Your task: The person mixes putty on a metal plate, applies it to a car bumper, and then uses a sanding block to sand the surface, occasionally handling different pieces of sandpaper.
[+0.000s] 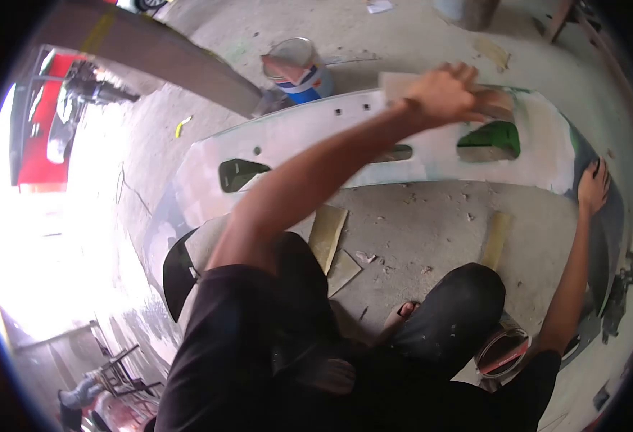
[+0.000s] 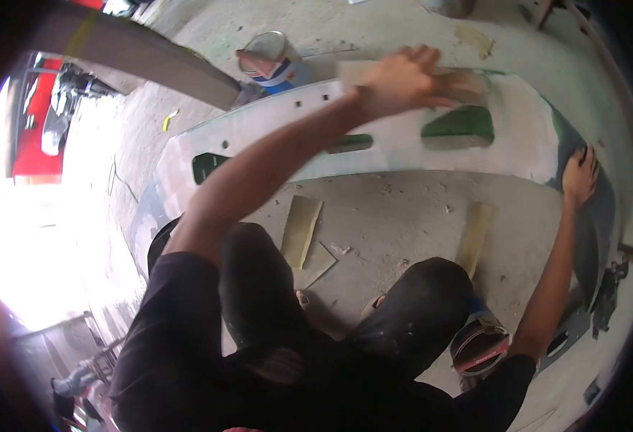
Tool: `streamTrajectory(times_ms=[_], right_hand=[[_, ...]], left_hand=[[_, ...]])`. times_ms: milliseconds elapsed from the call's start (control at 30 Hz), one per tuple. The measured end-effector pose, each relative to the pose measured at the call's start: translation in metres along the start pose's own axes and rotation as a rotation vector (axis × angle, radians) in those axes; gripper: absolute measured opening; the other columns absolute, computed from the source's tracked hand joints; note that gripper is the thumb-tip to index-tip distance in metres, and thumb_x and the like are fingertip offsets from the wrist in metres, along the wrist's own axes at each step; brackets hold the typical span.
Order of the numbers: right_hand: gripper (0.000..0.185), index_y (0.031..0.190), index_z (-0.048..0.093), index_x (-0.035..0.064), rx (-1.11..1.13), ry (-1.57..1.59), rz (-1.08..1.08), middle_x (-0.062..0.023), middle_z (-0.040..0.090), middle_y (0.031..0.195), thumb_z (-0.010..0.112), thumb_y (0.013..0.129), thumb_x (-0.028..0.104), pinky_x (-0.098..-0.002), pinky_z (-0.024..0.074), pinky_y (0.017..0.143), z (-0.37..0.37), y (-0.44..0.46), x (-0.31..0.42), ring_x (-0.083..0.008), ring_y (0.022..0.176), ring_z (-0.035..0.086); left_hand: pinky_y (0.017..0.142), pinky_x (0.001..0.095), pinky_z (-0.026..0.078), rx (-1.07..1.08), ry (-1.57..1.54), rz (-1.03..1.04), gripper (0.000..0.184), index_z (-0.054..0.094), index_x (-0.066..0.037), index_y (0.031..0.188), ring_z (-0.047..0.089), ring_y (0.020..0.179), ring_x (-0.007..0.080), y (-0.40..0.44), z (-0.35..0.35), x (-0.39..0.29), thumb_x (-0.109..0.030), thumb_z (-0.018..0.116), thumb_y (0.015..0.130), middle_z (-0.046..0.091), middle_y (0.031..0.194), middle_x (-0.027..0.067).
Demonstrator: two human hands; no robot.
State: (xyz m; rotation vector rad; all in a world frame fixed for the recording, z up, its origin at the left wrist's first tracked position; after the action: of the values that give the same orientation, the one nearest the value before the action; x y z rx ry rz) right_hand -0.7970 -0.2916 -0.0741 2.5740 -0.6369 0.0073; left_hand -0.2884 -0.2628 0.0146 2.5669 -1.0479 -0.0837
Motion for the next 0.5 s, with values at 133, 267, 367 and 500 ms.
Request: streamTrajectory(times_ms=[133,267,367,500], right_hand=[[0.058,0.16,0.04,0.032,0.013,0.016,-0.048,0.0033,0.038,0.167,0.031,0.107,0.055,-0.052,0.0207,0.127,0.01,0.007,-0.013,-0.025,0.157,0.029],[0.058,0.16,0.04,0.0328,0.012,-0.012,-0.026,0.004,0.037,0.168,0.031,0.107,0.056,-0.0524,0.021,0.127,0.013,0.007,-0.009,-0.0248,0.157,0.029],[0.058,0.16,0.04,0.0333,0.01,-0.063,-0.013,0.005,0.037,0.168,0.032,0.107,0.057,-0.0545,0.0214,0.126,0.013,0.011,-0.008,-0.0242,0.157,0.028],[0.06,0.16,0.04,0.0335,0.007,-0.05,-0.011,0.0057,0.036,0.168,0.031,0.107,0.059,-0.056,0.0207,0.125,0.019,0.01,-0.011,-0.0237,0.158,0.027]], left_hand=[[0.119,0.0467,0.038,0.094,0.048,-0.256,0.052,0.073,-0.012,0.126,0.045,0.141,0.0369,-0.12,-0.028,0.022,-0.055,0.06,0.1,0.048,0.15,0.0243],[0.083,0.0435,0.055,0.067,0.097,-0.937,0.052,0.061,-0.023,0.148,0.066,0.105,0.0306,-0.349,-0.114,0.087,-0.035,0.069,0.098,0.072,0.104,0.0157],[0.086,0.0472,0.055,0.072,0.094,-1.392,0.058,0.053,-0.021,0.152,0.065,0.106,0.0395,-0.341,-0.145,0.118,-0.042,0.065,0.1,0.066,0.104,0.0243],[0.086,0.0513,0.052,0.047,0.349,-1.237,0.055,0.054,-0.024,0.15,0.063,0.105,0.0428,-0.305,-0.117,0.111,-0.042,0.066,0.099,0.062,0.108,0.0264]])
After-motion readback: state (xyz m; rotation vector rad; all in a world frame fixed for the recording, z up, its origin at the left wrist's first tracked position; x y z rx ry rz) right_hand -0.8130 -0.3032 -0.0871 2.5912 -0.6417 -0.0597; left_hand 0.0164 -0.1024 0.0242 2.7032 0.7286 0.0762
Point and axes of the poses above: each hand's wrist, its own y-axis towards the middle knuckle, its own z-axis out of the palm, x = y × z, the point moved 2 cm from there along y, towards the middle knuckle
